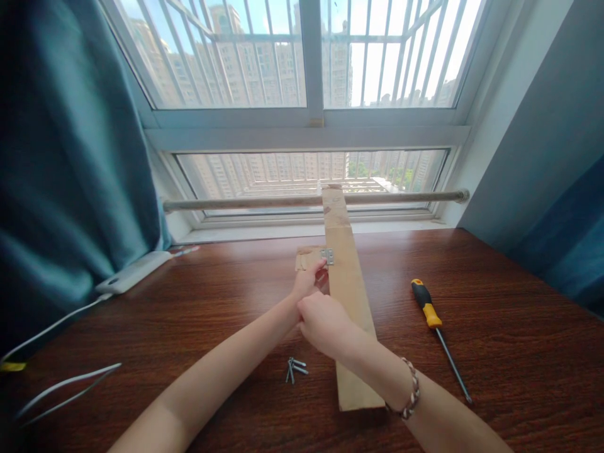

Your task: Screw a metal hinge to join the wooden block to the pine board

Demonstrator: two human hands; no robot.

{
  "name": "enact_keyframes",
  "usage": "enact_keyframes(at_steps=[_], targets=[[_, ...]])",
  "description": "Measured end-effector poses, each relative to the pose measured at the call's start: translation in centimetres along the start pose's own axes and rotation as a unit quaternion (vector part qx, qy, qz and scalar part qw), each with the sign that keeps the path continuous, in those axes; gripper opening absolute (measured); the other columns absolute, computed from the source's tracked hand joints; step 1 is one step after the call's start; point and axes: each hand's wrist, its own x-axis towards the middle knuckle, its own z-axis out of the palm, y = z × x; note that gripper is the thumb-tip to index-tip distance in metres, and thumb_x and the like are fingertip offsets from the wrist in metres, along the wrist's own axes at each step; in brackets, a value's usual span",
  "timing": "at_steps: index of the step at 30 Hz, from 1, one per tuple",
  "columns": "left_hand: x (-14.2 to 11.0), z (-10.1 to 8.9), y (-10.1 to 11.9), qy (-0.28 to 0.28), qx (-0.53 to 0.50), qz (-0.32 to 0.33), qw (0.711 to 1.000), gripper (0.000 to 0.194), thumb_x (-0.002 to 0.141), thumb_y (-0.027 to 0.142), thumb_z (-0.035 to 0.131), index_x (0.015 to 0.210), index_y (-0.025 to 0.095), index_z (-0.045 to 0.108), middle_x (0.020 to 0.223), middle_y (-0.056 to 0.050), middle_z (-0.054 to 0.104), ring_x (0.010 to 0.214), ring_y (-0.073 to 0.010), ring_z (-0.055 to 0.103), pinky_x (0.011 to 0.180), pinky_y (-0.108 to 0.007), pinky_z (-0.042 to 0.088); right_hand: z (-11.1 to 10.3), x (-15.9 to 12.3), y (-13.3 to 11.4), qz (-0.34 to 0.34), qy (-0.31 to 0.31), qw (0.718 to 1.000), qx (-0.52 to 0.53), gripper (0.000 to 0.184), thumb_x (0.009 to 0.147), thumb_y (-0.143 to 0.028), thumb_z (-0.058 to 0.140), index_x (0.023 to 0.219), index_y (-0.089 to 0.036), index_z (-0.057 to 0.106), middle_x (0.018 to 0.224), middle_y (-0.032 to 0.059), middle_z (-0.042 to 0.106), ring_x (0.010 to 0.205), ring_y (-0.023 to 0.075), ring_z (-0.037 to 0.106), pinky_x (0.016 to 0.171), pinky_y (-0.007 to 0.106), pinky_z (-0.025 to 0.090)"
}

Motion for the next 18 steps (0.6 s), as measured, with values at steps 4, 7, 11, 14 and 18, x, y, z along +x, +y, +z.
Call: enact_keyframes(at_steps=[4, 7, 11, 14, 18], targets=[[0.1, -0.4, -0.1, -0.013, -0.006, 0.003, 1.000, 0.021, 0.061, 0.005, 0.068, 0.079, 0.012, 0.059, 0.068, -0.001, 0.064, 0.053, -0.0093, 0.056, 0.050, -0.019, 0.044, 1.8, -1.5, -3.4, -0.013, -0.096, 0.994, -0.049, 0.020, 0.074, -0.031, 0.063, 0.081, -0.013, 0.067, 0.081, 0.0123, 0.067, 0.074, 0.0276, 0.064, 0.062, 0.033, 0.048], [0.1, -0.5, -0.1, -0.012, -0.003, 0.003, 1.000, 0.021, 0.061, 0.005, 0.068, 0.077, 0.013, 0.058, 0.068, 0.000, 0.063, 0.052, -0.0086, 0.056, 0.050, -0.019, 0.043, 3.3, -1.4, -4.4, 0.019, -0.106, 0.993, -0.048, 0.036, 0.070, -0.039, 0.067, 0.090, -0.009, 0.065, 0.088, 0.0155, 0.065, 0.077, 0.0303, 0.064, 0.065, 0.038, 0.051], [0.1, -0.3, 0.1, -0.005, -0.006, -0.003, 1.000, 0.023, 0.060, 0.004, 0.069, 0.077, 0.014, 0.058, 0.068, 0.001, 0.063, 0.050, -0.0071, 0.055, 0.049, -0.018, 0.042, 4.8, -1.0, -4.6, 0.063, -0.140, 0.987, -0.047, 0.065, 0.056, -0.034, 0.079, 0.107, -0.001, 0.057, 0.097, 0.0198, 0.061, 0.081, 0.0319, 0.063, 0.069, 0.040, 0.053], [-0.1, -0.1, 0.2, 0.003, -0.004, -0.009, 1.000, 0.022, 0.060, 0.004, 0.068, 0.076, 0.014, 0.057, 0.067, 0.001, 0.063, 0.049, -0.0067, 0.054, 0.048, -0.018, 0.042, 4.9, -1.2, -4.6, 0.051, -0.153, 0.986, -0.036, 0.056, 0.063, -0.025, 0.075, 0.109, -0.001, 0.056, 0.099, 0.0204, 0.060, 0.086, 0.0311, 0.062, 0.073, 0.039, 0.052], [-0.4, 0.1, 0.4, 0.007, -0.001, -0.016, 1.000, 0.021, 0.061, 0.003, 0.067, 0.076, 0.014, 0.057, 0.065, 0.001, 0.062, 0.047, -0.0065, 0.053, 0.047, -0.018, 0.041, 4.2, -1.4, -4.5, 0.022, -0.177, 0.983, -0.035, 0.035, 0.069, -0.011, 0.061, 0.104, -0.002, 0.059, 0.096, 0.0195, 0.062, 0.086, 0.0300, 0.062, 0.074, 0.038, 0.052]])
